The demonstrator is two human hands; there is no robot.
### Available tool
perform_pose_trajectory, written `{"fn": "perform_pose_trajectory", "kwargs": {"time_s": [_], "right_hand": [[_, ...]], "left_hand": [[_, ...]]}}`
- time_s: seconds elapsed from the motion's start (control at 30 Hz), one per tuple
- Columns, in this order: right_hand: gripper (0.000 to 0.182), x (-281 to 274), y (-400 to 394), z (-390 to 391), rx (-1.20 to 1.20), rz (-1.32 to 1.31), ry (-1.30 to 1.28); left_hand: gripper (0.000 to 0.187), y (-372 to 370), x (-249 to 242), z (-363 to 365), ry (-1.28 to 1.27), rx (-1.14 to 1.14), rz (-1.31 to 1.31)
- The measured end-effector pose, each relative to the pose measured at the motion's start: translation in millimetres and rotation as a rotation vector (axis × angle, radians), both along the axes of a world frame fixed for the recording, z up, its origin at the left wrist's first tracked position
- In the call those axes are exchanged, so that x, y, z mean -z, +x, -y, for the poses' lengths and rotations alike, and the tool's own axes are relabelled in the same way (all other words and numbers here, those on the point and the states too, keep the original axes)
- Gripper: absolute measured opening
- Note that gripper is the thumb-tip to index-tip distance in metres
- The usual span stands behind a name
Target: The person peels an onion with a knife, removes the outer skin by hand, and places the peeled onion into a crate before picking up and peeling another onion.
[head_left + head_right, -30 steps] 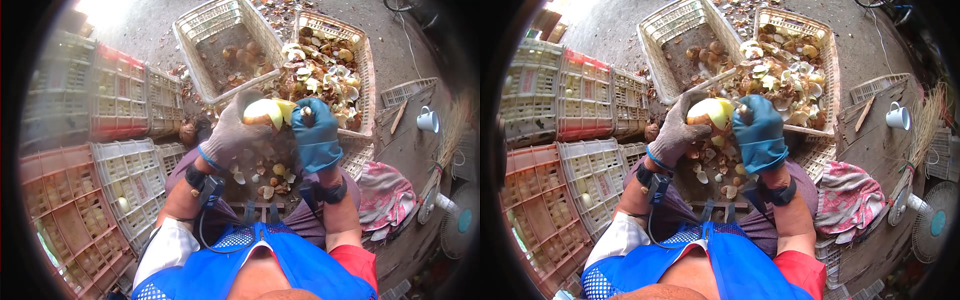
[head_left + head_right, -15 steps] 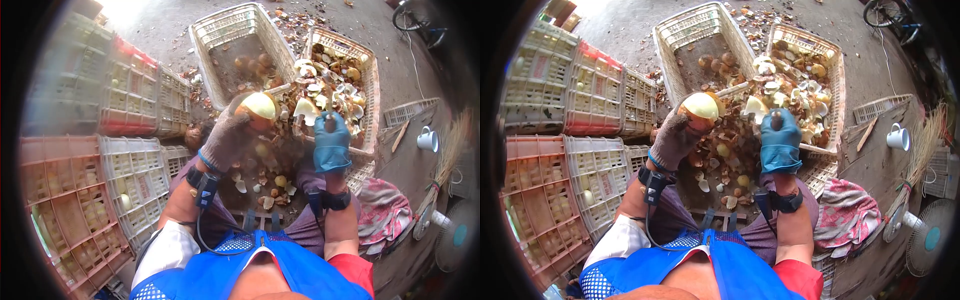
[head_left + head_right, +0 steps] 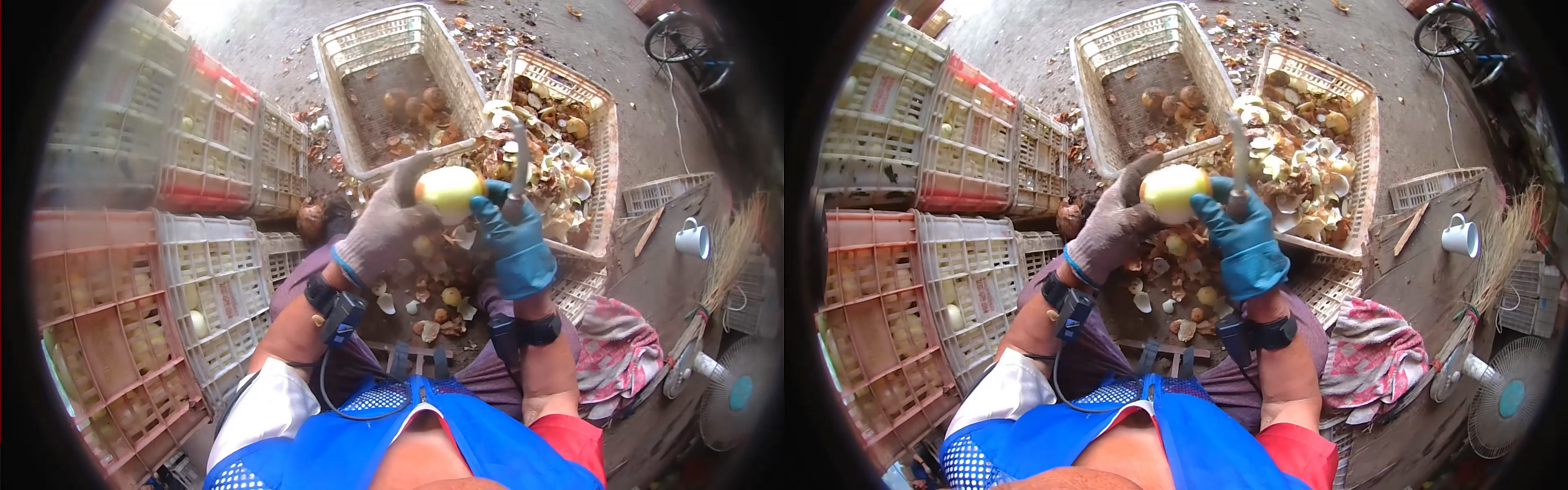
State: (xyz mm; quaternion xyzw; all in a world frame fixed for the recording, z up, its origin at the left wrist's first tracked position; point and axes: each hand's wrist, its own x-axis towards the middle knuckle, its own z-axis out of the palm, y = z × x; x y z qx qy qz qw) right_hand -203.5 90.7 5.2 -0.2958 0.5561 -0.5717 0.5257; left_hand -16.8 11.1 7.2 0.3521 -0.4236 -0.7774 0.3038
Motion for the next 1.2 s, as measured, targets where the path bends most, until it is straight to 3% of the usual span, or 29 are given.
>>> {"fn": "perform_pose_trajectory", "kwargs": {"time_s": [0.13,0.33,0.47,0.53,0.63,0.67,0.73,0.9,1.0,1.1,1.2], "right_hand": [[0.038,-5.1,6.5,-6.1,-0.045,-0.144,-0.014],[0.044,-4.7,-0.5,-10.5,-0.103,-0.416,-0.119],[0.043,2.0,-2.3,-10.5,-0.1,-0.625,-0.267],[0.041,-8.2,-2.3,-10.9,-0.106,-0.616,-0.12],[0.03,1.2,-1.7,-8.9,-0.019,-0.377,-0.039],[0.028,3.6,-4.0,-10.3,-0.027,-0.285,0.016],[0.019,-5.7,-4.1,-8.4,-0.013,-0.109,0.069],[0.017,-3.3,-0.4,-8.1,0.069,-0.25,0.027],[0.017,-2.4,4.0,-8.2,0.037,-0.322,0.036],[0.015,2.0,5.8,-8.3,0.082,-0.373,-0.021],[0.015,4.4,-7.8,-10.0,0.147,-0.479,0.04]], "left_hand": [[0.099,-4.0,-3.6,-0.9,-0.237,-0.004,0.28],[0.109,-3.5,1.6,-2.0,-0.269,0.01,0.21],[0.109,-4.5,-8.4,-3.8,-0.406,0.079,0.323],[0.104,-5.8,-11.5,-5.1,-0.499,0.087,0.36],[0.102,-10.6,-18.8,-6.3,-0.448,0.157,0.199],[0.111,-11.5,-25.4,-8.7,-0.26,0.136,0.217],[0.108,-4.3,-23.1,-4.0,-0.217,0.148,0.157],[0.099,0.1,1.2,-0.2,-0.144,0.003,0.169],[0.096,-4.5,14.6,-5.3,-0.317,0.007,0.366],[0.087,-6.7,31.1,-1.6,-0.323,-0.057,0.281],[0.087,-8.3,21.5,-1.9,-0.119,-0.036,0.041]]}}
